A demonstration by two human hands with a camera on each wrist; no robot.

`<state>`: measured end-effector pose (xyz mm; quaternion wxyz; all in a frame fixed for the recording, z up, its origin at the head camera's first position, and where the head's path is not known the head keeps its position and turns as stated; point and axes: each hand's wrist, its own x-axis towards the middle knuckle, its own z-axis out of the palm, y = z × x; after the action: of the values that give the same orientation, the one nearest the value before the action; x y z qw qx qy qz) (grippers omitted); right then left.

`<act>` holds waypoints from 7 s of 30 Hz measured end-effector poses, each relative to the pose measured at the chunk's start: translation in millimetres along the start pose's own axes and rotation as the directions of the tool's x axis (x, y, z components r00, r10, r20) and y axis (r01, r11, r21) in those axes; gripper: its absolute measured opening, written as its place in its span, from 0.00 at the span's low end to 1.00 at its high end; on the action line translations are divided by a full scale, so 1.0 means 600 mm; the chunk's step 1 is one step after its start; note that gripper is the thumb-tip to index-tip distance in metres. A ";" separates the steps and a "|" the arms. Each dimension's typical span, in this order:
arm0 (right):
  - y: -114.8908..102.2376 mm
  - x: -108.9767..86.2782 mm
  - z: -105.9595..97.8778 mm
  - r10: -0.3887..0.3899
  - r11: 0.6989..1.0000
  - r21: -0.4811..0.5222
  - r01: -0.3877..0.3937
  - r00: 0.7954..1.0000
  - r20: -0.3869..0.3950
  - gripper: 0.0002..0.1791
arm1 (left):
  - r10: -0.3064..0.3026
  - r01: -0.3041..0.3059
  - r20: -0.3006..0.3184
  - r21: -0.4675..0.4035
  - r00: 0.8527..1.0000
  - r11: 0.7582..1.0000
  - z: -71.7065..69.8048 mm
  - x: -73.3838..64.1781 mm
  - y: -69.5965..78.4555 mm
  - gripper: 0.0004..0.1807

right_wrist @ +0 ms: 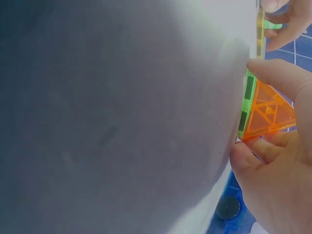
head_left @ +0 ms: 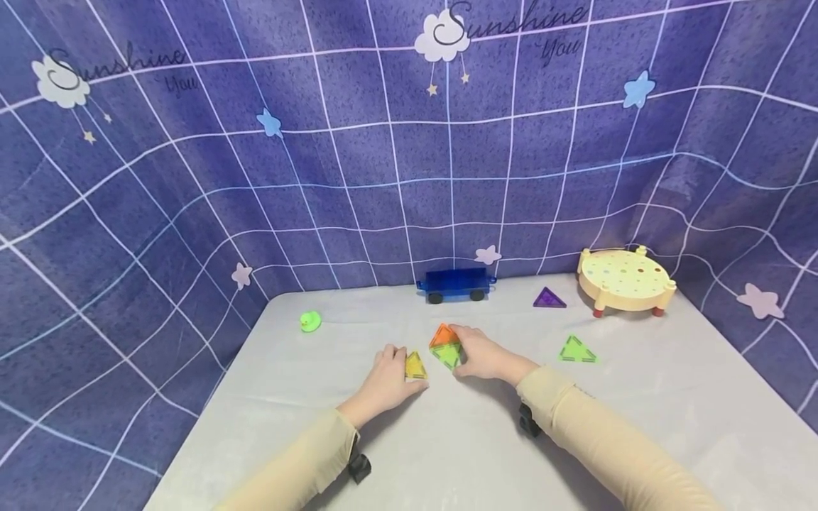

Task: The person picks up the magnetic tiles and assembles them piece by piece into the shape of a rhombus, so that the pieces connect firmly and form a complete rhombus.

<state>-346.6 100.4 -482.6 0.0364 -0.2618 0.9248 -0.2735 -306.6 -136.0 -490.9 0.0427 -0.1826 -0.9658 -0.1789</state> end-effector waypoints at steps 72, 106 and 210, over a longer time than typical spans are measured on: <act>-0.007 -0.002 -0.001 -0.028 1.000 -0.009 0.027 0.999 -0.024 0.53 | -0.006 -0.028 -0.101 -0.331 0.995 0.943 0.019 0.068 0.040 0.35; -0.001 -0.004 0.002 -0.062 0.998 -0.034 0.062 0.998 0.000 0.47 | 0.000 -0.033 -0.100 -0.322 0.995 0.946 0.023 0.072 0.035 0.25; 0.010 -0.173 -0.037 -0.092 0.975 -0.194 0.105 0.993 0.073 0.39 | -0.182 0.115 -0.218 -0.289 0.959 0.950 -0.030 0.005 -0.102 0.26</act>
<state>-264.9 167.8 -474.7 0.0263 -0.3183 0.9316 -0.1735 -331.6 -194.6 -493.5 0.1208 -0.0898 -0.9304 -0.3341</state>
